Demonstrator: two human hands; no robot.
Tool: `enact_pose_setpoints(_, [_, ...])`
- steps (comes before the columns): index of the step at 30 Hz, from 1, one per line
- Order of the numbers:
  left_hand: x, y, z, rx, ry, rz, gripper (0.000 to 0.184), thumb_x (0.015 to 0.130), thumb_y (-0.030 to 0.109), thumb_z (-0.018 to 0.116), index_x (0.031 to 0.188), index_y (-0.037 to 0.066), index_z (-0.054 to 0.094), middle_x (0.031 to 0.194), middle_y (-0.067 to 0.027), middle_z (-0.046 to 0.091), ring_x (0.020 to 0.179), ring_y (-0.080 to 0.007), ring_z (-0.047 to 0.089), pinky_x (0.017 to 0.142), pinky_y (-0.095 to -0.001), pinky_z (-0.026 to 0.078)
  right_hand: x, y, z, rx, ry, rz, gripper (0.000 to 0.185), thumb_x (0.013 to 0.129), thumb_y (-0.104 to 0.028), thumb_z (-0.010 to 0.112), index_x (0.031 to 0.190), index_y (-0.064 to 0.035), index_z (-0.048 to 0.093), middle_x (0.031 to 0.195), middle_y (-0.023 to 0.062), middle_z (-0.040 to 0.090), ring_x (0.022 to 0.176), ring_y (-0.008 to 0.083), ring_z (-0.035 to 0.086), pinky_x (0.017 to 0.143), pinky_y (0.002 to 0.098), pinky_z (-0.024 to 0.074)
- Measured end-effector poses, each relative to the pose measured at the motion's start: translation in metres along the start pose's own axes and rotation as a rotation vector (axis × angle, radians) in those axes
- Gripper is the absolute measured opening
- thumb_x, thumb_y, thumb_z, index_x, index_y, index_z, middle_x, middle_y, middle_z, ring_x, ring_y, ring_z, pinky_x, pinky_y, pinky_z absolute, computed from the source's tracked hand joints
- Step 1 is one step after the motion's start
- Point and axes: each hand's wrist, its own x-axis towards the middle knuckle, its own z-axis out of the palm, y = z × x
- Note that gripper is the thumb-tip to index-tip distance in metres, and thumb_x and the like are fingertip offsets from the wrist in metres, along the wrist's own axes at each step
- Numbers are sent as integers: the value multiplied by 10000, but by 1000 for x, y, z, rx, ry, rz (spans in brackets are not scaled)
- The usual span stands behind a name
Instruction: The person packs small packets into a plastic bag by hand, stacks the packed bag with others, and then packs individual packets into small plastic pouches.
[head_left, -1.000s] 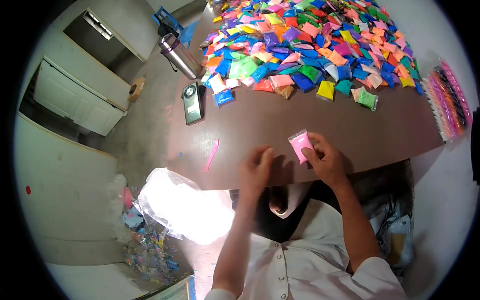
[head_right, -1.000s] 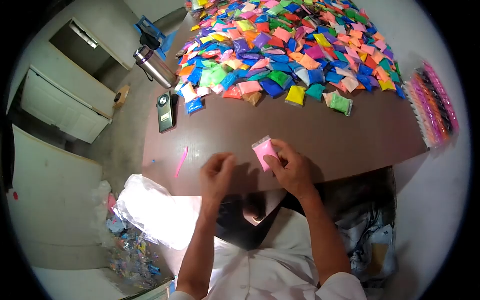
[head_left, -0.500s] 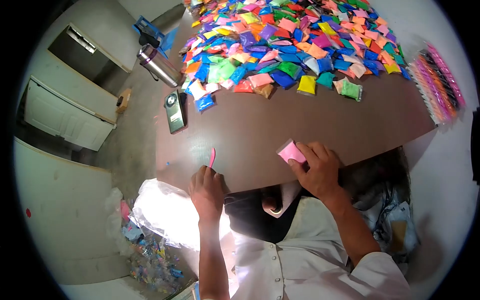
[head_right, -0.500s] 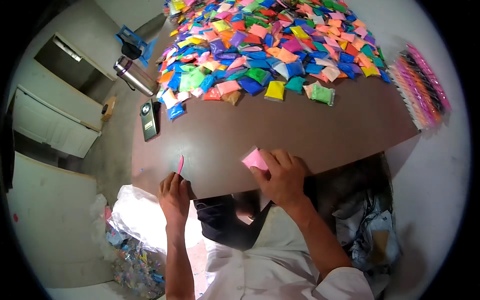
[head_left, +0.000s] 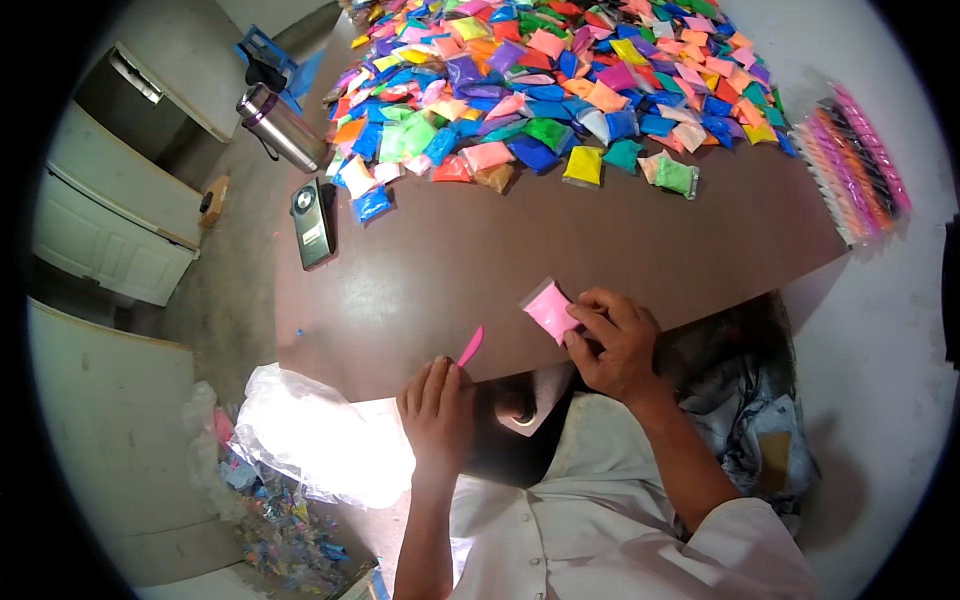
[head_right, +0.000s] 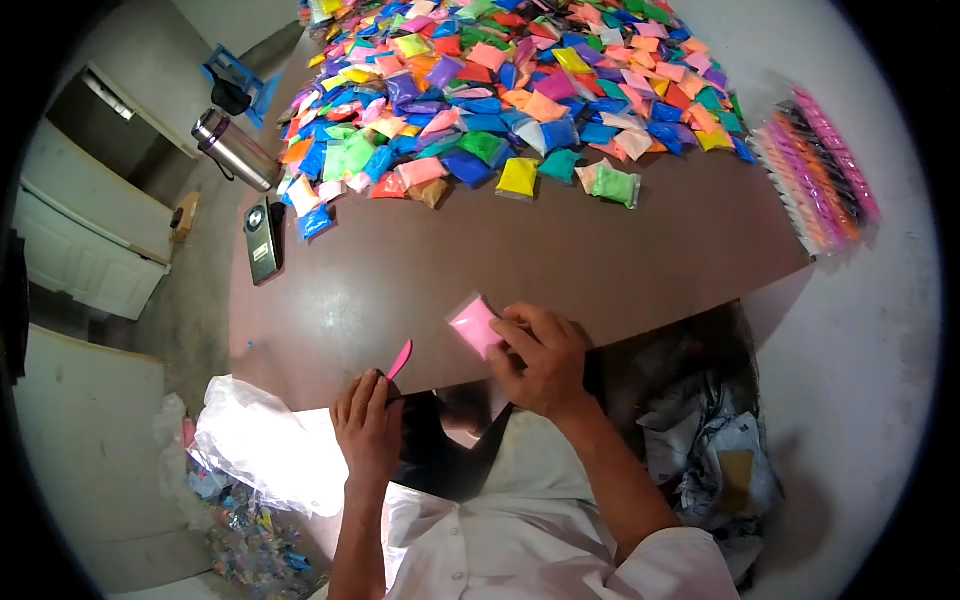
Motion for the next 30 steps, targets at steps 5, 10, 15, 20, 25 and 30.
enact_pose_setpoints(5, [7,0,-6,-106,92,57,220,883,41,777,1103,43,762,1215,-125,759,1151,-319,698,991,-494,510,-2,2,1,25,-10,2,272,783,-150,810,1049,-93,793,1121,69,708,864,224,714,787,373,577])
enact_pose_setpoints(10, [7,-1,-10,-172,79,28,183,890,-7,789,1064,47,769,1145,-125,761,1108,-331,700,943,-455,560,-2,2,0,26,-19,-8,272,782,-134,805,1051,-96,790,1122,73,711,866,220,716,792,365,573])
enact_pose_setpoints(15, [13,16,-11,-309,65,-118,146,939,-3,754,1082,24,750,1019,-157,740,915,-351,723,796,-423,584,-2,3,-1,15,-42,-12,314,803,-162,804,1113,-117,787,1129,52,712,864,214,718,798,367,556])
enact_pose_setpoints(20, [32,28,-23,-294,-38,-185,123,978,24,724,1099,24,746,919,-175,708,764,-368,711,692,-421,572,-1,0,-5,25,-83,18,294,828,-162,786,1120,-134,784,1135,34,714,910,218,710,825,372,547])
enact_pose_setpoints(25, [46,25,-28,-189,-132,-188,74,974,58,735,1045,47,756,857,-158,716,719,-357,722,657,-424,565,0,1,-5,17,-118,19,279,838,-158,777,1116,-143,787,1133,28,719,957,234,685,830,377,545])
enact_pose_setpoints(30, [54,50,-5,-384,-18,-144,59,960,79,771,995,39,746,873,-157,743,737,-337,739,671,-405,576,1,3,-4,53,-85,-6,337,779,-156,813,1113,-114,797,1105,38,724,928,243,679,812,383,553])
